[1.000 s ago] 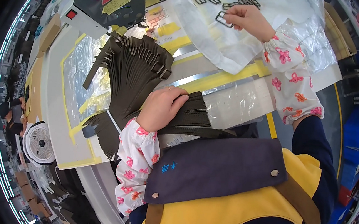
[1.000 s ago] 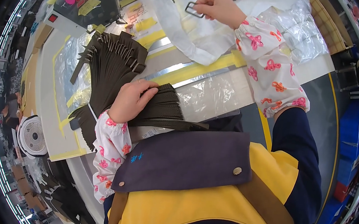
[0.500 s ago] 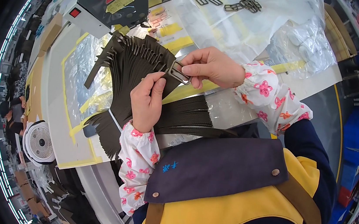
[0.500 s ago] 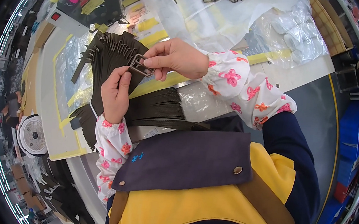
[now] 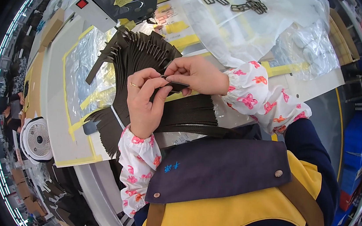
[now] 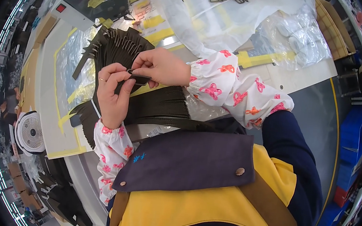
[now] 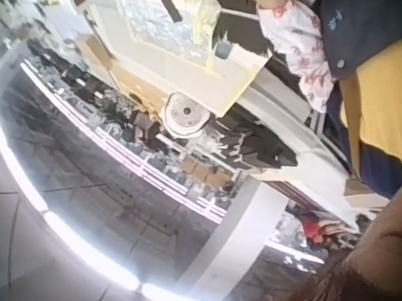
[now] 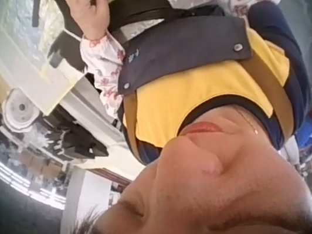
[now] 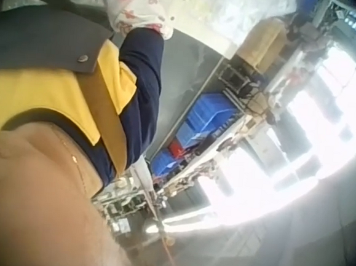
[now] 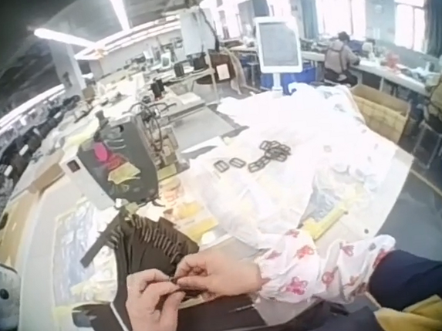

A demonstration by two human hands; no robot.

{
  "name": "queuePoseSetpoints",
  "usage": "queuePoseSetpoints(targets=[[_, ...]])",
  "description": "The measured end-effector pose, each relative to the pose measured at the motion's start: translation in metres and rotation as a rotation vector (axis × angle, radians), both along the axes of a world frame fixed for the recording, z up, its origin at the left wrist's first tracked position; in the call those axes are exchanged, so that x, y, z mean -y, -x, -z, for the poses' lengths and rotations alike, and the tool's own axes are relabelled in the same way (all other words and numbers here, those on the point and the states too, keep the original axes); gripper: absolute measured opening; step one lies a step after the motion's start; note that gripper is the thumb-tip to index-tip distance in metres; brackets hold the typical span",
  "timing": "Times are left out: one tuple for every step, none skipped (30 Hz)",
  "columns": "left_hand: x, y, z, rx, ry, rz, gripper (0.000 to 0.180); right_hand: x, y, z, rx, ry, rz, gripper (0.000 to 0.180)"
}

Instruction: Manually sliding metal buckles or adjusters onto leather straps at a factory workbench.

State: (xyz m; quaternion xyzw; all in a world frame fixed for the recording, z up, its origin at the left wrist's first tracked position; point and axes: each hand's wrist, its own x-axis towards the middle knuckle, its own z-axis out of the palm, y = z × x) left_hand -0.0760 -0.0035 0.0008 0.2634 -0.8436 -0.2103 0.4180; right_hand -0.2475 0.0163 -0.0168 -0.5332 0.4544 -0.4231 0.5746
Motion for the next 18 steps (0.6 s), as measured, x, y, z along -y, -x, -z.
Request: queuePoseSetpoints(targets=[[-0.001,-0.001,0.000,0.028,0.007,0.017,0.014,0.004,-0.001,0.007,-0.001,0.000,-0.002,0.013],[-0.003,-0.002,0.002,0.032,0.005,0.027,0.011,0.009,-0.003,0.018,-0.172,0.186,-0.021,0.013],[-0.006,-0.005,0.002,0.033,0.006,0.024,0.011,0.012,-0.004,0.024,-0.342,0.372,-0.039,0.014],[-0.010,-0.010,0.002,0.026,-0.201,-0.023,0.009,0.014,-0.006,0.023,-0.341,0.373,-0.042,0.014],[-0.012,-0.013,0.002,0.018,-0.409,-0.071,0.008,0.017,-0.009,0.022,-0.281,0.197,-0.065,0.014],[-0.008,-0.017,0.007,0.050,-0.343,-0.087,0.010,0.018,-0.010,0.022,-0.220,0.022,-0.087,0.015],[-0.007,-0.020,0.010,0.051,-0.343,-0.095,0.010,0.018,-0.011,0.022,-0.217,0.023,-0.094,0.015],[-0.007,-0.022,0.013,0.073,-0.378,-0.134,0.009,0.018,-0.012,0.022,-0.138,-0.031,-0.116,0.014],[-0.006,-0.024,0.015,0.094,-0.413,-0.173,0.009,0.018,-0.012,0.022,-0.059,-0.085,-0.137,0.014],[-0.004,-0.024,0.017,0.099,-0.398,-0.178,0.008,0.017,-0.014,0.021,-0.058,-0.087,-0.139,0.014],[-0.003,-0.024,0.017,0.100,-0.399,-0.177,0.008,0.015,-0.015,0.020,-0.073,-0.040,-0.143,0.014],[-0.002,-0.025,0.017,0.135,-0.389,-0.169,0.008,0.013,-0.016,0.018,-0.088,0.006,-0.146,0.015],[-0.001,-0.025,0.016,0.170,-0.379,-0.167,0.007,0.011,-0.017,0.016,-0.087,0.005,-0.149,0.015],[-0.001,-0.026,0.015,0.170,-0.381,-0.168,0.007,0.009,-0.018,0.013,-0.160,0.083,-0.163,0.015],[-0.002,-0.027,0.014,0.152,-0.423,-0.169,0.007,0.007,-0.018,0.012,-0.233,0.162,-0.177,0.014],[-0.002,-0.027,0.014,0.134,-0.463,-0.162,0.006,0.006,-0.017,0.012,-0.216,0.190,-0.173,0.014],[-0.002,-0.027,0.015,0.135,-0.464,-0.156,0.006,0.006,-0.015,0.012,-0.217,0.189,-0.167,0.014],[-0.003,-0.028,0.017,0.097,-0.478,-0.131,0.006,0.006,-0.013,0.012,-0.206,0.188,-0.187,0.014]])
